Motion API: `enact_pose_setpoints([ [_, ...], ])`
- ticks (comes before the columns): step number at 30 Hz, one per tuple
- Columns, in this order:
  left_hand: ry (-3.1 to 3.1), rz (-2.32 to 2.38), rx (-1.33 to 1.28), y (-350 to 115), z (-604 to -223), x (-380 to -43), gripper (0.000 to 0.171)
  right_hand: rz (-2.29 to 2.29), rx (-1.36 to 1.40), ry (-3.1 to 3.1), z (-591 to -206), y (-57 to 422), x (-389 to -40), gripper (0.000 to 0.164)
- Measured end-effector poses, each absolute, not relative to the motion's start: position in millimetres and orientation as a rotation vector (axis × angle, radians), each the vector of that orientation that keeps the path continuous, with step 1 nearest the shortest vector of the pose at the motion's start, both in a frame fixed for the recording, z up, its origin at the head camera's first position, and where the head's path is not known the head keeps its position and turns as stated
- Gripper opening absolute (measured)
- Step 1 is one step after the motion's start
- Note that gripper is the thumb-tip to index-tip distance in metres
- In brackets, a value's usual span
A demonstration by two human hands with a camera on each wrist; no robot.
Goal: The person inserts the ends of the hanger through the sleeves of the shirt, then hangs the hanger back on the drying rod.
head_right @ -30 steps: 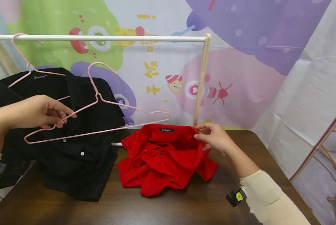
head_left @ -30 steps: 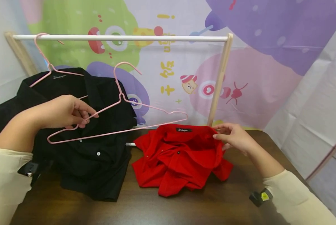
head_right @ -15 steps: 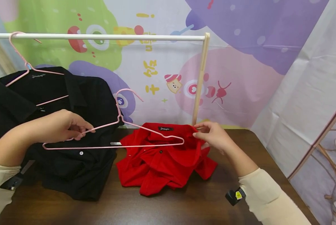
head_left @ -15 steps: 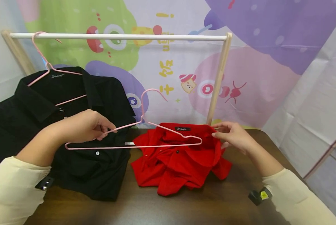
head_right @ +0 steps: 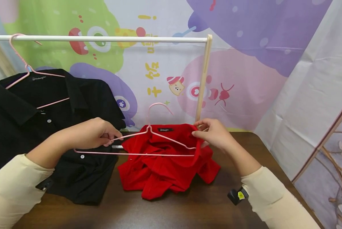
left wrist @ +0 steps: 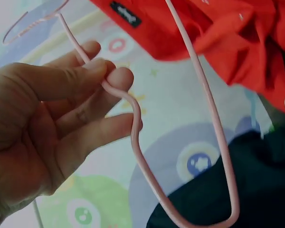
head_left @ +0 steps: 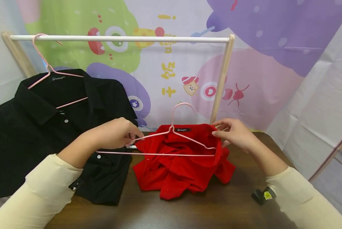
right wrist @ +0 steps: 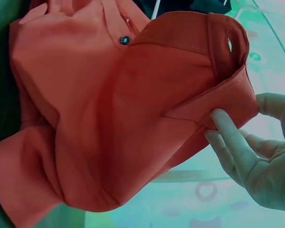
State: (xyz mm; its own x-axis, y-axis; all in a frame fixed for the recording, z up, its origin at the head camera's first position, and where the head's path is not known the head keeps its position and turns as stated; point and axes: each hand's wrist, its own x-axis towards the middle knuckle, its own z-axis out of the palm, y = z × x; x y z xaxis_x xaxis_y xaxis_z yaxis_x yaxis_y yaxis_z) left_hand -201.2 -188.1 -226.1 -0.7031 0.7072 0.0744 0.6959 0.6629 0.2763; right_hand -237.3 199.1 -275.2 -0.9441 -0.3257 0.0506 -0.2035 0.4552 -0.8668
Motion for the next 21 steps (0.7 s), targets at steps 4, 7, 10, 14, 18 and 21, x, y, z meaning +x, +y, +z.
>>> enact_pose_setpoints([
  [4,2.864,0.437,1.207,-177.0,-235.3,-206.4,0.031,-1.467,-0.499,2.618,-269.0,191.8,-233.5,0.041],
  [7,2.887,0.452,1.205,-171.4,-243.0,-209.7,0.032,-1.438,-0.526,2.643,-264.3,185.7,-229.2,0.041],
  [10,2.89,0.485,1.197,-166.7,-249.8,-212.2,0.032,-1.378,-0.566,2.685,-259.7,180.1,-225.2,0.041],
  [14,2.886,0.509,1.167,-160.8,-255.7,-214.4,0.032,-1.264,-0.632,2.774,-252.5,174.0,-222.8,0.037],
  [18,2.884,0.511,1.166,-155.8,-258.0,-215.7,0.033,-1.196,-0.673,2.826,-245.2,168.2,-221.3,0.035],
  [21,2.882,0.512,1.196,-151.9,-259.8,-217.3,0.033,-1.166,-0.701,2.848,-241.9,163.2,-218.8,0.034],
])
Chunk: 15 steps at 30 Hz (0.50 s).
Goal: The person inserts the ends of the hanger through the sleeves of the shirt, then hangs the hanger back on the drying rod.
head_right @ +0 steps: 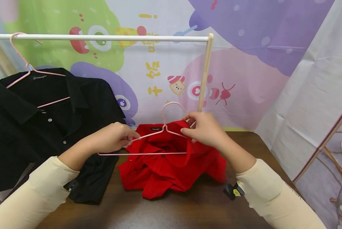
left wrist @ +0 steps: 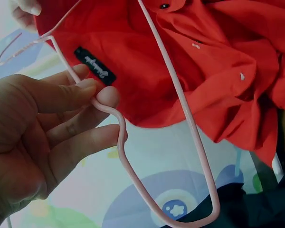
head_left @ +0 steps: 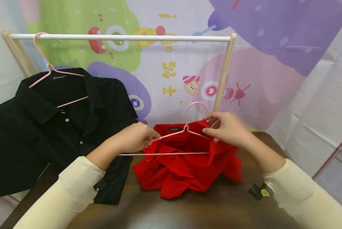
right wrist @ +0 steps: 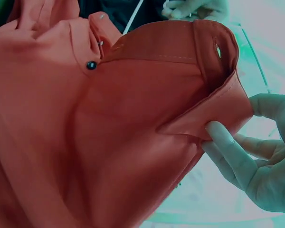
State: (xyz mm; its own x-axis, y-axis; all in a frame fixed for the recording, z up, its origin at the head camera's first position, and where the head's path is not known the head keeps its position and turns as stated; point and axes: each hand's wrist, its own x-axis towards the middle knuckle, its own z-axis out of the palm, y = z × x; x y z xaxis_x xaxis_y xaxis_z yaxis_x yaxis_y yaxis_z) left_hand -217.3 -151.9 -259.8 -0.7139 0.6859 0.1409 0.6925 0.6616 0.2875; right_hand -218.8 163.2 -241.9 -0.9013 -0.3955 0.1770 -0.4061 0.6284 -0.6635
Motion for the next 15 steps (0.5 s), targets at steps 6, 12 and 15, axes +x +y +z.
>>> enact_pose_setpoints([
  [6,-2.789,-0.534,-1.212,-144.7,-265.2,-224.0,0.033,0.895,0.778,-2.766,-241.3,155.3,-214.3,0.032],
  [12,-2.762,-0.595,-1.239,-143.3,-271.6,-229.6,0.037,0.733,0.813,-2.724,-243.6,155.2,-212.6,0.034],
  [15,-2.766,-0.625,-1.227,-147.5,-273.6,-230.6,0.038,0.709,0.822,-2.722,-242.1,161.5,-212.7,0.029],
])
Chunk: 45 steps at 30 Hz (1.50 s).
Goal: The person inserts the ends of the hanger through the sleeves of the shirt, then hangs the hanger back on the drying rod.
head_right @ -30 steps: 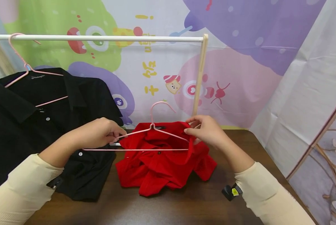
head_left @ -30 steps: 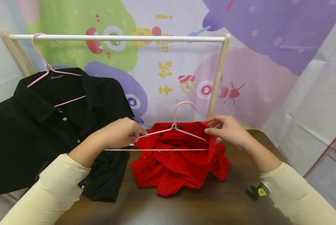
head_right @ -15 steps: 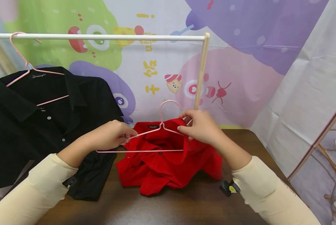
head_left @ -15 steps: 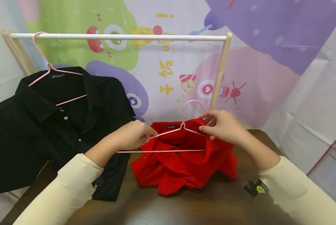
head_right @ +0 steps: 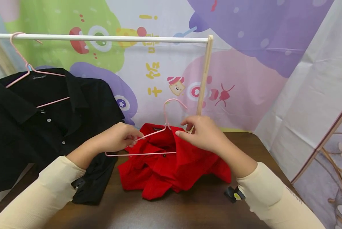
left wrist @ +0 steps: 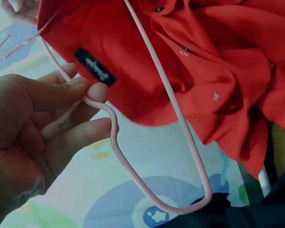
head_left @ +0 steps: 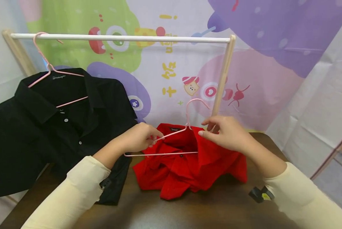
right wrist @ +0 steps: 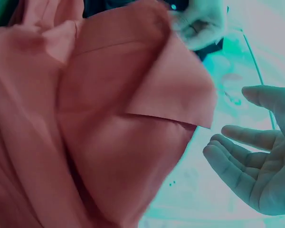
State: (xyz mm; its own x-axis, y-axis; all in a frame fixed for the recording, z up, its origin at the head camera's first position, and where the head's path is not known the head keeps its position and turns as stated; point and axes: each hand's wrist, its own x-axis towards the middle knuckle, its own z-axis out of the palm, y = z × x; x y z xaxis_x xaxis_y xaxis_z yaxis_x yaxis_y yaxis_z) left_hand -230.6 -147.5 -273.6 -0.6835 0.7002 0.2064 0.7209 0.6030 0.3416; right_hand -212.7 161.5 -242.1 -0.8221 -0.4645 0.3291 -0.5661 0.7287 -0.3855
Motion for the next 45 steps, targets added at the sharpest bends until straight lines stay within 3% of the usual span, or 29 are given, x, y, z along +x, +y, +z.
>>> enact_pose_setpoints([
  [5,-2.772,-0.682,-1.176,-155.7,-274.0,-231.4,0.036,0.629,0.859,-2.659,-237.4,176.9,-220.1,0.025],
  [11,-2.759,-0.729,-1.162,-155.1,-276.8,-233.6,0.037,0.598,1.051,-2.666,-246.7,184.1,-232.5,0.039],
  [15,-2.777,-0.748,-1.134,-151.4,-282.3,-234.9,0.038,0.557,1.175,-2.639,-255.9,178.0,-237.0,0.04],
  [34,-2.636,-0.491,-1.115,-128.2,-291.4,-226.3,0.027,0.329,1.107,-2.523,-263.8,151.6,-238.4,0.026],
  [45,-2.679,-0.6,-1.154,-127.9,-295.0,-226.5,0.035,0.272,1.109,-2.413,-270.7,150.2,-238.8,0.019],
])
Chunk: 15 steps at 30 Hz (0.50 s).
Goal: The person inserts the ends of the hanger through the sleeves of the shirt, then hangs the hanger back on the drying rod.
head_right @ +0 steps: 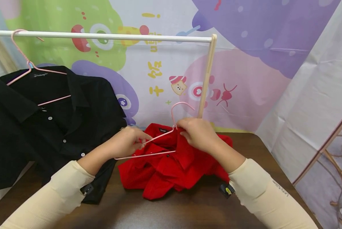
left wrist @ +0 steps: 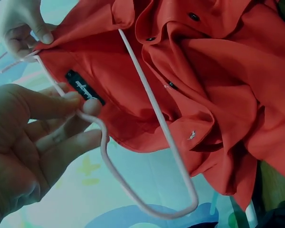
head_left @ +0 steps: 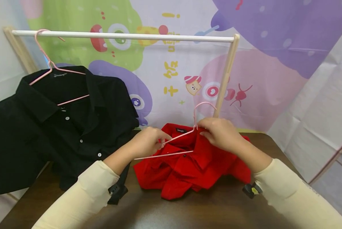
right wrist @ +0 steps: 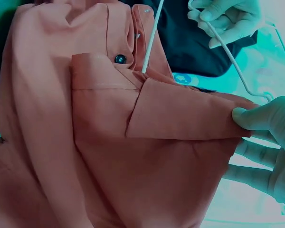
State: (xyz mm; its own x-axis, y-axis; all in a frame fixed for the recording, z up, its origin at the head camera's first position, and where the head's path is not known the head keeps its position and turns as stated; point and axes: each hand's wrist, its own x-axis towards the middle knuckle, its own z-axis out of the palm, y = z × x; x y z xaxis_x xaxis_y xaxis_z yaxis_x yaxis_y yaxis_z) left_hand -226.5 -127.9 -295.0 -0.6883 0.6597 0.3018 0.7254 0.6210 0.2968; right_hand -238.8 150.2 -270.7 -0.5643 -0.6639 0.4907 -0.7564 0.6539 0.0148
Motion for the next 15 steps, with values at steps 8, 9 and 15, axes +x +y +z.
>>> enact_pose_setpoints([
  [8,-2.803,-0.999,-1.15,-144.4,-285.9,-232.6,0.027,0.279,1.217,-2.382,-266.7,160.1,-240.1,0.019],
  [9,-2.817,-1.083,-1.124,-147.8,-284.9,-233.3,0.026,0.287,1.226,-2.381,-266.0,161.2,-239.9,0.019],
  [15,-2.822,-1.494,-0.981,-165.9,-282.5,-241.0,0.026,0.329,1.294,-2.331,-263.5,170.1,-236.4,0.023],
])
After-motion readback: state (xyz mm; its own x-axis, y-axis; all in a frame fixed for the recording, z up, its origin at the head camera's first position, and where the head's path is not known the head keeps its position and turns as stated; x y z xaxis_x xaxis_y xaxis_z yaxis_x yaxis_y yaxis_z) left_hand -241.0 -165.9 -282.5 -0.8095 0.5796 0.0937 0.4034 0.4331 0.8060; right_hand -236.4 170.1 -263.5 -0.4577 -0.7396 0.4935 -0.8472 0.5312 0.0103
